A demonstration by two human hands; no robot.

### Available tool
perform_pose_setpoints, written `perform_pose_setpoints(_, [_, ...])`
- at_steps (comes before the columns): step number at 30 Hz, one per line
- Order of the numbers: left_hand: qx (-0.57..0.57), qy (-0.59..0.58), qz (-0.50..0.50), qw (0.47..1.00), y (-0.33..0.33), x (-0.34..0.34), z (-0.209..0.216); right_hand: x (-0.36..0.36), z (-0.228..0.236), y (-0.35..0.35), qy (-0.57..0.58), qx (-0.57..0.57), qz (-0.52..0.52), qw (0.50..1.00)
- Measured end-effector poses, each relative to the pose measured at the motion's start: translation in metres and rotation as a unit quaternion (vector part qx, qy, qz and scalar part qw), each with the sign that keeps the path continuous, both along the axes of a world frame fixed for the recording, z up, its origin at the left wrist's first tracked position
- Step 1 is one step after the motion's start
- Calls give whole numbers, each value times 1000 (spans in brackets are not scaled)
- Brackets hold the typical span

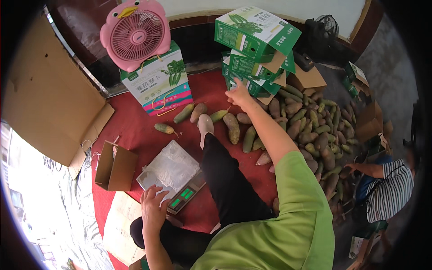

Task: The recorder sorts green radishes into a cardboard box on a scale and then moves the full box to a stack.

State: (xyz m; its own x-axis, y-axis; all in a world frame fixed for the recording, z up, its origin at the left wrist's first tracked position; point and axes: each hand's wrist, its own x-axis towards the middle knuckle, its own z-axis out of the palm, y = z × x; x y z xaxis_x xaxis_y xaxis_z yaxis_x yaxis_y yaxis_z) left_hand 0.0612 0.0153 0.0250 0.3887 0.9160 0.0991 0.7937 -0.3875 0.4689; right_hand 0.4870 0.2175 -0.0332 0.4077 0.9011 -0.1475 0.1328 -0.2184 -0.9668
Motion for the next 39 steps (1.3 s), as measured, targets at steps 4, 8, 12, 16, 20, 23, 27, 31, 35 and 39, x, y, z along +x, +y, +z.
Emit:
perform_pose_setpoints(4, [-48, 79, 29, 995, 2, -16, -37, 33, 15, 24, -8, 28, -37, 999])
perform_pose_setpoints(8, [-77, 94, 57, 991, 10, -17, -44, 61, 19, 55, -19, 59, -69, 996])
perform_pose_setpoints(12, [-91, 103, 62, 989, 16, -13, -47, 77, 15, 85, -17, 51, -103, 993])
perform_pose_setpoints(16, [-99, 113, 68, 986, 20, -12, -48, 85, 22, 102, 3, 51, -123, 991])
perform_pose_setpoints(20, [-113, 113, 74, 984, 25, -10, -51, 87, 28, 112, 5, 69, -164, 984])
perform_pose_setpoints(23, [-116, 116, 72, 984, 26, -10, -51, 95, 27, 120, 34, 76, -156, 984])
perform_pose_setpoints(27, [-125, 109, 76, 983, 26, -11, -53, 113, 26, 130, 103, 95, -129, 982])
perform_pose_setpoints(31, [-134, 95, 81, 983, 25, -12, -57, 122, 27, 133, 197, 112, -124, 966])
perform_pose_setpoints(35, [-124, 88, 70, 986, 27, -9, -53, 118, 35, 128, 299, 178, -127, 929])
perform_pose_setpoints(39, [-118, 78, 67, 988, 23, -13, -51, 91, 50, 105, 287, 225, -131, 922])
